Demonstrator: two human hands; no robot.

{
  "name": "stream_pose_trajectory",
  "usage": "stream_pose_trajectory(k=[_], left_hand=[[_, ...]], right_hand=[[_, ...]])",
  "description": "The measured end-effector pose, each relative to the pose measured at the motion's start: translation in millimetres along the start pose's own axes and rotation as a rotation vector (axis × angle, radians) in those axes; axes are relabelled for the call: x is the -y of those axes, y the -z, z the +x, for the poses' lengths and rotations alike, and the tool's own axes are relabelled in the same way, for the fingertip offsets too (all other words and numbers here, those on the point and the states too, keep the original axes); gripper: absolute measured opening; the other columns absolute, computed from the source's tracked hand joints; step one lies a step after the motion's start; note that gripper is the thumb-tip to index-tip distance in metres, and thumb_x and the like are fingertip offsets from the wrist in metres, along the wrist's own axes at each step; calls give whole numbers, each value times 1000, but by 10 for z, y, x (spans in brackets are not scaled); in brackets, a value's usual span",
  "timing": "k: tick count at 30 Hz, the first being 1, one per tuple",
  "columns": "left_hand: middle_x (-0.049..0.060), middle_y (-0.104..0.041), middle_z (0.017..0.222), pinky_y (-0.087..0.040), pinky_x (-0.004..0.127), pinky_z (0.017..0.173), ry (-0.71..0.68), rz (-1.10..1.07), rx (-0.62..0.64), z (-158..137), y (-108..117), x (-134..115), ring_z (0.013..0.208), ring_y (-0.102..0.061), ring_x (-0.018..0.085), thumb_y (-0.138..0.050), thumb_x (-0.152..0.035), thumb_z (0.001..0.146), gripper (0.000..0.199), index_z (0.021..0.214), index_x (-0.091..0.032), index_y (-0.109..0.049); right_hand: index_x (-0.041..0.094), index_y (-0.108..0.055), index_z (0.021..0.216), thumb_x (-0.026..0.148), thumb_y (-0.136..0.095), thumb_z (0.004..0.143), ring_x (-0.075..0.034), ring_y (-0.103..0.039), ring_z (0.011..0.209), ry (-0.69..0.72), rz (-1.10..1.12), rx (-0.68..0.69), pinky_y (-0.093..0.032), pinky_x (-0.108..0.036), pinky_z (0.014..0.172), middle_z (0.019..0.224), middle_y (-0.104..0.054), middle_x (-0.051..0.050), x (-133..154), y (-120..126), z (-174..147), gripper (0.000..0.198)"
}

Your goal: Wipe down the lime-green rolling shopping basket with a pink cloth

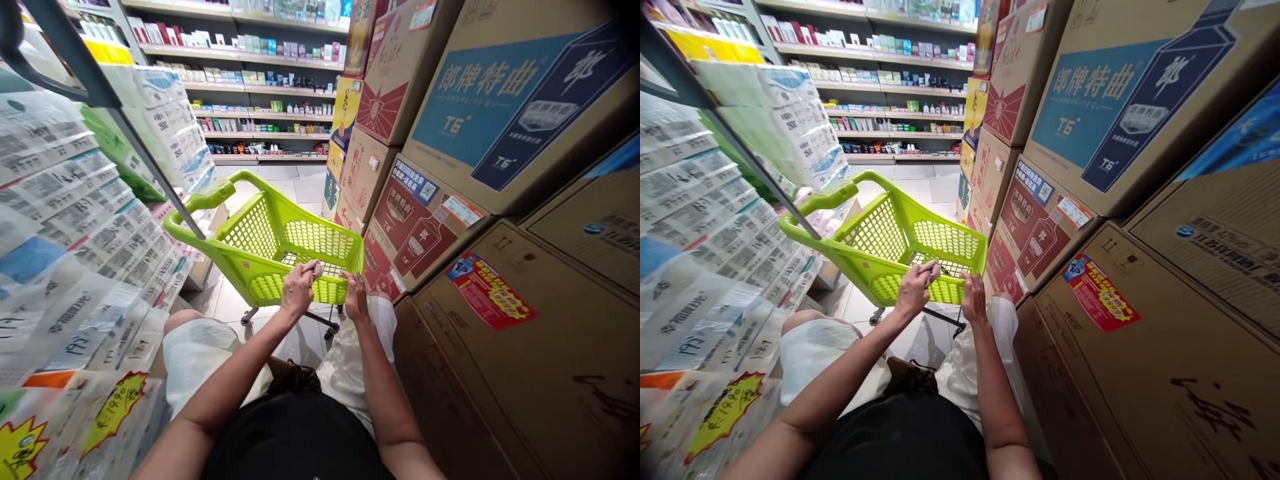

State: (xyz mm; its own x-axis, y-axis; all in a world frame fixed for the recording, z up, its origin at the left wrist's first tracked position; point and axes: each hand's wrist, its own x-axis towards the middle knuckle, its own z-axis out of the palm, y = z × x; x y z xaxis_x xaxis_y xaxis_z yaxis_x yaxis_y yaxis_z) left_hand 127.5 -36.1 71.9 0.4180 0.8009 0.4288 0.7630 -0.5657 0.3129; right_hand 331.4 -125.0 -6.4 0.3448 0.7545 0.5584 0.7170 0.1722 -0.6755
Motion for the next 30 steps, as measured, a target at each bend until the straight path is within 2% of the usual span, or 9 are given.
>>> stream_pose_trajectory(k=[5, 10, 12, 14, 17, 20, 23, 27, 30], left_hand=[[16, -62, 105, -50, 44, 84, 144, 43, -145, 87, -37, 67, 98, -58, 31, -52, -7, 88, 35, 112, -16, -76], [14, -65, 123, -50, 40, 90, -220, -80, -54, -93, -393, -378, 111, -58, 28, -48, -10, 95, 44, 132, -22, -69], [14, -64, 121, -49, 39, 90, -291, -68, -73, -169, -515, -387, 111, -57, 28, -47, -12, 97, 41, 131, -23, -69], [14, -64, 113, -49, 39, 90, -319, -54, -117, -232, -586, -185, 105, -58, 27, -45, -13, 99, 39, 126, -22, -71], [12, -62, 103, -49, 41, 92, -322, -80, -202, -293, -579, 397, 100, -58, 26, -45, -15, 100, 32, 113, -21, -74], [14, -56, 102, -50, 44, 93, -11, -94, -420, -243, -372, 1026, 100, -57, 28, -50, -17, 96, 27, 110, -16, -73], [15, -52, 107, -49, 47, 100, 317, -71, -594, -42, 13, 1479, 106, -56, 30, -50, -16, 93, 33, 120, -12, -70], [17, -52, 113, -46, 47, 106, 405, -37, -572, 267, 446, 1740, 114, -54, 32, -48, -19, 95, 40, 128, -11, -68], [17, -53, 112, -46, 47, 106, 408, -8, -551, 340, 481, 1713, 114, -54, 33, -49, -18, 94, 38, 126, -13, -70]], right_hand=[[24, -62, 138, 57, -15, 109, -25, -53, 140, -79, 114, -49, -25, -58, 130, 136, -68, -11, -92, 15, -58, 64], [23, -57, 144, 63, -10, 107, -24, -57, 138, -153, 309, -59, -40, -53, 122, 140, -66, -14, -70, 37, -61, 72], [22, -60, 141, 65, -11, 107, -26, -58, 136, -140, 338, -8, -41, -53, 121, 141, -65, -15, -74, 106, -58, 73], [22, -64, 136, 66, -13, 106, -26, -58, 137, -122, 334, 37, -40, -53, 122, 142, -65, -15, -78, 169, -61, 74], [22, -65, 134, 66, -14, 106, -27, -57, 137, -107, 323, 47, -39, -54, 123, 140, -67, -15, -67, 191, -87, 73], [22, -60, 140, 63, -16, 108, -27, -59, 136, -82, 292, 57, -34, -55, 126, 134, -70, -14, -52, 149, -126, 68], [22, -60, 139, 59, -14, 109, -26, -60, 134, -31, 250, 75, -32, -55, 127, 132, -71, -13, -66, 117, -150, 66], [22, -60, 138, 54, -15, 110, -27, -60, 135, -21, 207, 93, -37, -56, 125, 131, -71, -13, -126, 116, -145, 62], [23, -61, 137, 52, -17, 110, -27, -60, 136, -12, 188, 109, -38, -56, 124, 131, -71, -13, -162, 116, -141, 59]])
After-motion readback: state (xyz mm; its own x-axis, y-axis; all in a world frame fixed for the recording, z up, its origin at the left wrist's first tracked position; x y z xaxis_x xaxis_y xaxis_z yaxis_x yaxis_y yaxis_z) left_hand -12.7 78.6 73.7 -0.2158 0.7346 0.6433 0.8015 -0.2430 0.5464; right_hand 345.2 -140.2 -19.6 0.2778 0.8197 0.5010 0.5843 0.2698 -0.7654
